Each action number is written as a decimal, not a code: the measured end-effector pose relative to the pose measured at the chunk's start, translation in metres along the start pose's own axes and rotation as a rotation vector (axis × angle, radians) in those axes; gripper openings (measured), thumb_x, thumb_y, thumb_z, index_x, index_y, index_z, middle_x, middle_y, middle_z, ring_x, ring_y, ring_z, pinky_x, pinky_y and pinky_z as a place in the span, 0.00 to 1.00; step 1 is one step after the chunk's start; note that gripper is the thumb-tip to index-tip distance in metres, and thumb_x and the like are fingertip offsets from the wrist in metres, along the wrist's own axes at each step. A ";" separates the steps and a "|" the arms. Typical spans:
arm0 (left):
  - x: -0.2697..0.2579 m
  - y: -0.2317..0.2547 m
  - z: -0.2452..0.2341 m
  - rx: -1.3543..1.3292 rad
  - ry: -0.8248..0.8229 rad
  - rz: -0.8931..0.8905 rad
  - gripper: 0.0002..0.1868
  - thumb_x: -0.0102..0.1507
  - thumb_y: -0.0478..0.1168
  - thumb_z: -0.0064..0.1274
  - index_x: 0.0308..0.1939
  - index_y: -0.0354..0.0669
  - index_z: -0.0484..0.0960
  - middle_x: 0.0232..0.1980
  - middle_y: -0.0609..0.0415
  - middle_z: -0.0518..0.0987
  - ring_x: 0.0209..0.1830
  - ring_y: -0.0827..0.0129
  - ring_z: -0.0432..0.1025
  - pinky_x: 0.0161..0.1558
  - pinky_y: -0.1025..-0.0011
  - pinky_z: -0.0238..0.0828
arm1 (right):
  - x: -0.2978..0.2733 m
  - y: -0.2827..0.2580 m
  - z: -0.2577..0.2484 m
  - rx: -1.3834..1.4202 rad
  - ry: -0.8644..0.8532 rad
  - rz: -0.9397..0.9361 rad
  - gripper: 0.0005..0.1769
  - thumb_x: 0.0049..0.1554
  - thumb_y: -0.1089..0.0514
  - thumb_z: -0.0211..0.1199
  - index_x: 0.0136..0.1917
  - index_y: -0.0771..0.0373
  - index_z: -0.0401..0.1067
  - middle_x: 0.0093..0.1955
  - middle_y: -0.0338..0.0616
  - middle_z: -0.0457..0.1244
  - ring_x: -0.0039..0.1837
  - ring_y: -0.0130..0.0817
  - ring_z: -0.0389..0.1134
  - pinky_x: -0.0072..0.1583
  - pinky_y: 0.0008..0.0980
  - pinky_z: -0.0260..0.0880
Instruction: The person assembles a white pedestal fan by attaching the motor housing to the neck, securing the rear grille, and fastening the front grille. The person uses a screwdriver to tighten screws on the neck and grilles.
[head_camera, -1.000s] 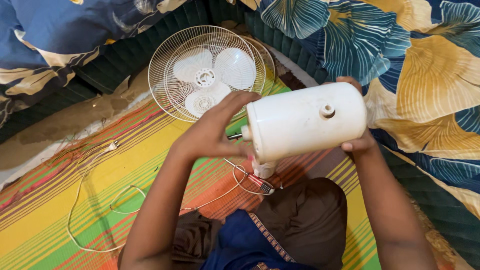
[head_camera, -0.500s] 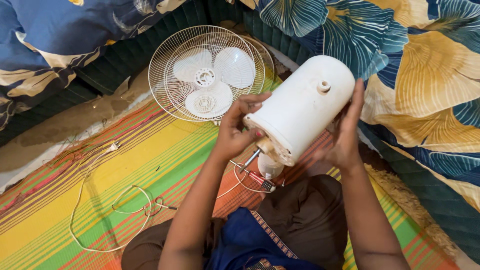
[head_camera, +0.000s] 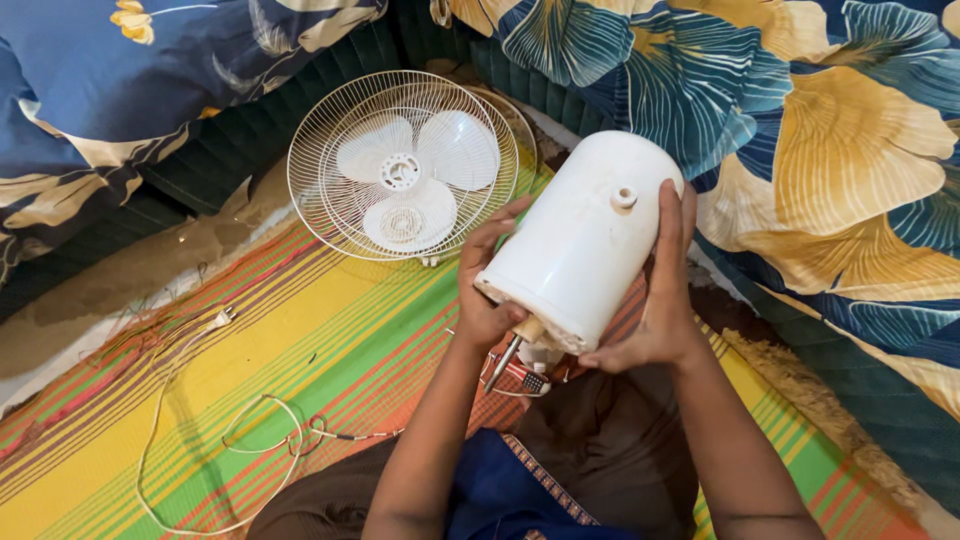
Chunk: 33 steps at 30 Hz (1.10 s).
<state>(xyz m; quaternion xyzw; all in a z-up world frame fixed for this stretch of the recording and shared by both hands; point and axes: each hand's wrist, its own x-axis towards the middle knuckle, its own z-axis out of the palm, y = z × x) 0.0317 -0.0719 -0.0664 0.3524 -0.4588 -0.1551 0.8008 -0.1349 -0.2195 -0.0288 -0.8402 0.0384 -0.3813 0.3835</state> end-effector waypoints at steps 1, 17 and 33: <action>0.001 -0.002 -0.003 0.036 -0.023 0.002 0.39 0.58 0.61 0.67 0.64 0.43 0.73 0.77 0.39 0.66 0.81 0.48 0.59 0.80 0.55 0.57 | 0.001 -0.001 0.002 -0.004 0.017 -0.014 0.95 0.26 0.21 0.75 0.88 0.66 0.30 0.87 0.64 0.27 0.89 0.55 0.33 0.85 0.51 0.40; 0.004 0.148 -0.053 0.308 -0.026 0.075 0.42 0.53 0.61 0.72 0.61 0.37 0.78 0.61 0.51 0.76 0.75 0.48 0.68 0.72 0.56 0.65 | 0.008 -0.085 0.078 0.464 0.130 -0.113 0.87 0.32 0.31 0.82 0.85 0.51 0.26 0.86 0.40 0.33 0.86 0.34 0.39 0.84 0.35 0.44; -0.028 0.002 -0.107 0.877 0.083 -0.780 0.26 0.56 0.58 0.67 0.42 0.38 0.85 0.34 0.49 0.86 0.33 0.70 0.81 0.36 0.69 0.77 | -0.131 0.069 0.233 1.178 0.329 0.862 0.56 0.51 0.33 0.69 0.81 0.50 0.43 0.71 0.40 0.58 0.69 0.39 0.62 0.62 0.44 0.67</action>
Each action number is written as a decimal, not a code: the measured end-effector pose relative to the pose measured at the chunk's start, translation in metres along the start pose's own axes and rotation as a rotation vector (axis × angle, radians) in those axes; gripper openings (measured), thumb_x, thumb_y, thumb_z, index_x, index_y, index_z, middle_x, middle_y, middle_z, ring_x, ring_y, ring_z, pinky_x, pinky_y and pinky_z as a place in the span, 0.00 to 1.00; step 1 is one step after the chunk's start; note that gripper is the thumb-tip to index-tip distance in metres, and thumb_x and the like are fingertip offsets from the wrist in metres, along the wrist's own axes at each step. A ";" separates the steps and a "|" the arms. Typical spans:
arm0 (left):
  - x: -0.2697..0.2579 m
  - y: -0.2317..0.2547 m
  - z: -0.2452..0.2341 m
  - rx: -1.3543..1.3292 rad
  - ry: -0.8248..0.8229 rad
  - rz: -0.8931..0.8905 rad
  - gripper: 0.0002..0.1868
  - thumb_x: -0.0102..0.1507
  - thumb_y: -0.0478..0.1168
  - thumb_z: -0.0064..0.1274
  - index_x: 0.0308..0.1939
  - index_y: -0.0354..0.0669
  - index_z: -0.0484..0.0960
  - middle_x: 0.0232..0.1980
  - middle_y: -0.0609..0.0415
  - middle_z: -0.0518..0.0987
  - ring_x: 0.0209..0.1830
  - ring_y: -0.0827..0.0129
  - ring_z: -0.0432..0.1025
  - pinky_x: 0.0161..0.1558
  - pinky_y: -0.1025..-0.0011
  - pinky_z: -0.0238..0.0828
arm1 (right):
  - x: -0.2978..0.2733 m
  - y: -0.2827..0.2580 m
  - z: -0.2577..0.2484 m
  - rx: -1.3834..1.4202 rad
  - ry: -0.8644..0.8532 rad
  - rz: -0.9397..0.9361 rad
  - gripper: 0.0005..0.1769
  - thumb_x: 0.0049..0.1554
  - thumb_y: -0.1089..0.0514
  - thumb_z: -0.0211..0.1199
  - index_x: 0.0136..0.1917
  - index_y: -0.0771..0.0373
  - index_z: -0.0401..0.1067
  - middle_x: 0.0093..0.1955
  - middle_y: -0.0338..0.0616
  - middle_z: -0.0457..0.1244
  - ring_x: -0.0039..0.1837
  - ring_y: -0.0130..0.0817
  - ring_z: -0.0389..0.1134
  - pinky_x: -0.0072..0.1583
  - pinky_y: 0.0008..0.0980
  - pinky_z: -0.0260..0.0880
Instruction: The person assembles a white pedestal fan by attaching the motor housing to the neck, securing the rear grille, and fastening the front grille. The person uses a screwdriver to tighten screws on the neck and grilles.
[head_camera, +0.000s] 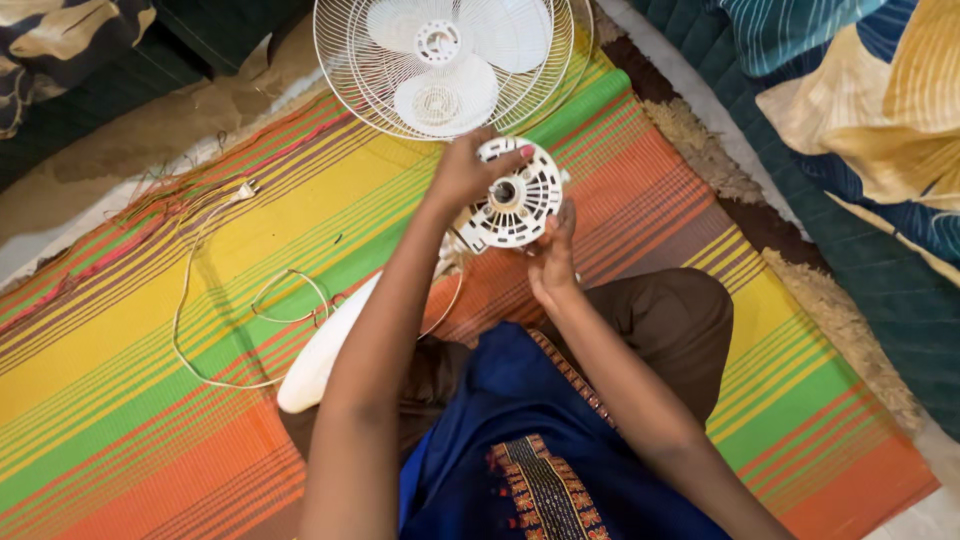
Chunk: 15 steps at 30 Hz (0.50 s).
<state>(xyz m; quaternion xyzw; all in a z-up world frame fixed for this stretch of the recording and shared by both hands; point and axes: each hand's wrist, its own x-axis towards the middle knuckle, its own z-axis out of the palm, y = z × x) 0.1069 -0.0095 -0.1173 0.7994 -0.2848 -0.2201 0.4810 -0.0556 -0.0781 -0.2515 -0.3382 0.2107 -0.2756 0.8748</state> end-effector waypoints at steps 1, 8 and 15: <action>0.009 -0.016 0.011 0.041 0.021 0.001 0.29 0.57 0.60 0.66 0.43 0.37 0.85 0.34 0.47 0.86 0.34 0.68 0.82 0.38 0.67 0.77 | 0.003 0.011 -0.014 0.000 0.012 0.024 0.54 0.51 0.32 0.67 0.80 0.52 0.47 0.70 0.40 0.59 0.69 0.39 0.62 0.63 0.48 0.68; 0.050 -0.096 0.062 0.151 -0.013 -0.099 0.32 0.63 0.67 0.51 0.40 0.38 0.87 0.33 0.39 0.84 0.33 0.54 0.80 0.42 0.59 0.75 | 0.029 0.055 -0.079 0.149 -0.056 0.313 0.46 0.53 0.28 0.59 0.74 0.57 0.61 0.69 0.48 0.63 0.68 0.50 0.67 0.65 0.56 0.72; 0.058 -0.111 0.088 0.121 -0.040 -0.137 0.29 0.62 0.63 0.54 0.39 0.37 0.87 0.34 0.37 0.84 0.35 0.50 0.81 0.42 0.59 0.75 | 0.046 0.047 -0.090 0.087 0.079 0.437 0.44 0.55 0.25 0.49 0.74 0.52 0.61 0.69 0.46 0.63 0.69 0.48 0.65 0.64 0.59 0.66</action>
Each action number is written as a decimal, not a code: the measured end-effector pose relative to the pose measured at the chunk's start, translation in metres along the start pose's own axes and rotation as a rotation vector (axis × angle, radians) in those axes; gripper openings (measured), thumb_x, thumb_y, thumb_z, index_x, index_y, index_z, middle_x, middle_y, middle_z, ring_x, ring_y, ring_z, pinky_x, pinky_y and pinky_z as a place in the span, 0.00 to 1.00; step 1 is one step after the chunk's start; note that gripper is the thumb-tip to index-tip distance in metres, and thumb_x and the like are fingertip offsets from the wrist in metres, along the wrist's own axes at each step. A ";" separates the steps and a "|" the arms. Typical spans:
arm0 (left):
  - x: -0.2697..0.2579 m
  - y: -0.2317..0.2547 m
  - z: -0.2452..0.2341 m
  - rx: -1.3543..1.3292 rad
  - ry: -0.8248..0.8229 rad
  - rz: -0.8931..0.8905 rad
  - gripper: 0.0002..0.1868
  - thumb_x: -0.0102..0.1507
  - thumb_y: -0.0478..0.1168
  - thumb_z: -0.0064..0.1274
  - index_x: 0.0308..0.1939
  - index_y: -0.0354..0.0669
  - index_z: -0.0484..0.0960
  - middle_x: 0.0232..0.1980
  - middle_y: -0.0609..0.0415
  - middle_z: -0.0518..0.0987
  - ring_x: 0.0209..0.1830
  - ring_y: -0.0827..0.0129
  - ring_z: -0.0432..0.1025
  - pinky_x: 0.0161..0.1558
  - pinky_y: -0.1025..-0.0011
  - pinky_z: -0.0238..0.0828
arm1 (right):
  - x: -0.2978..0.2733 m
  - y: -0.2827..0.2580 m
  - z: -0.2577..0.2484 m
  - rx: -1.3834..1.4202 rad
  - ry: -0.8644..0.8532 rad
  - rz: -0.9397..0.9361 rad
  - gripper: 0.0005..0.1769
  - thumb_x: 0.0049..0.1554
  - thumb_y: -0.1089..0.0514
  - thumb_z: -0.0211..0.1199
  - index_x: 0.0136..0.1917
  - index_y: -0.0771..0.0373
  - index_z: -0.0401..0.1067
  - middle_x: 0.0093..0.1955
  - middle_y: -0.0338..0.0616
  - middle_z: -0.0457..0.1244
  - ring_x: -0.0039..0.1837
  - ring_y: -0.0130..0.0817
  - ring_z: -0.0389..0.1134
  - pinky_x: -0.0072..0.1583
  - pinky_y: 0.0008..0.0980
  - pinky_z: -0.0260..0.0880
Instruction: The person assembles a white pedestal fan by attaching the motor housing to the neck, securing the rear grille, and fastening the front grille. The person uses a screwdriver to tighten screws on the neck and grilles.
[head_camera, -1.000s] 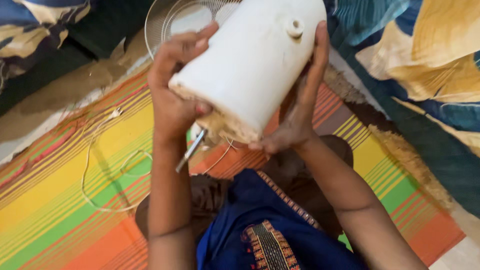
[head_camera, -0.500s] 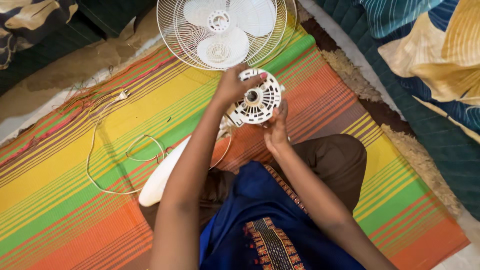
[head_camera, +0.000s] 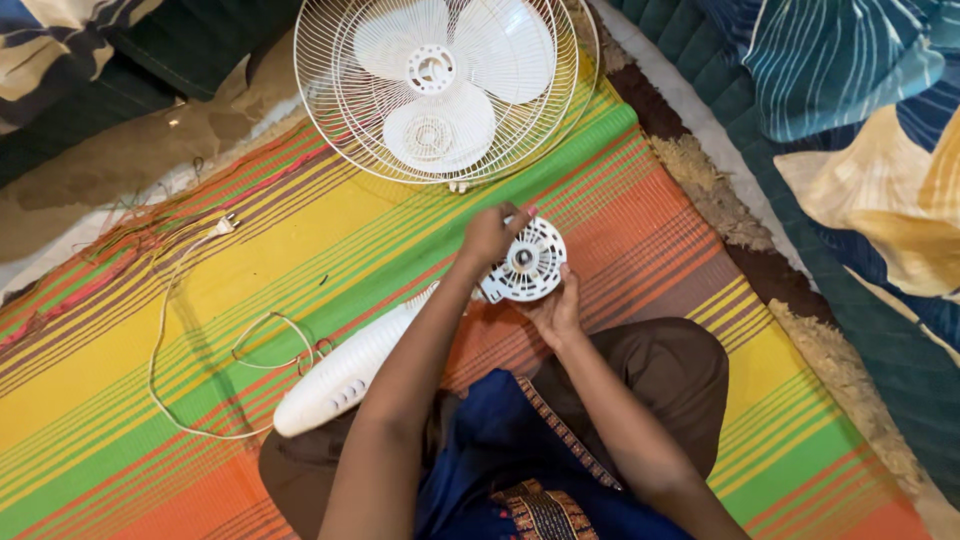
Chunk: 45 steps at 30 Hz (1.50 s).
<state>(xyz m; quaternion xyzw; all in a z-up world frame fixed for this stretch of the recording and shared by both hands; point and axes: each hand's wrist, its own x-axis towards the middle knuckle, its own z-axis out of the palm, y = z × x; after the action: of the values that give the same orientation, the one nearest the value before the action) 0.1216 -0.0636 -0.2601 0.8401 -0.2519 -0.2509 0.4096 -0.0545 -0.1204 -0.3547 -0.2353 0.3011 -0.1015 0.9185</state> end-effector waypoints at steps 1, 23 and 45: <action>0.000 0.001 0.002 -0.007 -0.006 0.009 0.28 0.61 0.62 0.55 0.38 0.37 0.87 0.35 0.37 0.84 0.35 0.51 0.81 0.42 0.59 0.75 | 0.000 -0.004 0.002 -0.028 0.005 0.015 0.44 0.55 0.24 0.48 0.74 0.52 0.61 0.70 0.44 0.63 0.68 0.46 0.66 0.64 0.58 0.67; 0.000 0.015 0.008 0.159 0.029 0.107 0.25 0.71 0.57 0.39 0.43 0.43 0.85 0.42 0.36 0.82 0.43 0.38 0.75 0.50 0.47 0.70 | 0.034 -0.085 0.061 -1.299 0.260 -0.493 0.34 0.67 0.37 0.43 0.45 0.69 0.74 0.39 0.60 0.68 0.43 0.52 0.71 0.48 0.48 0.68; 0.009 -0.026 0.006 -0.156 -0.122 0.094 0.24 0.70 0.55 0.43 0.54 0.40 0.82 0.52 0.38 0.83 0.51 0.49 0.78 0.55 0.58 0.72 | 0.052 -0.090 0.030 -1.341 0.131 -0.536 0.30 0.70 0.42 0.41 0.52 0.71 0.71 0.52 0.61 0.66 0.54 0.55 0.68 0.58 0.48 0.66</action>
<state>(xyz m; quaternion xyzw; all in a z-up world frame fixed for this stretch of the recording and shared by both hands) 0.1301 -0.0582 -0.2861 0.7761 -0.2953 -0.3009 0.4690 0.0012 -0.2051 -0.3154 -0.8070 0.2850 -0.1305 0.5005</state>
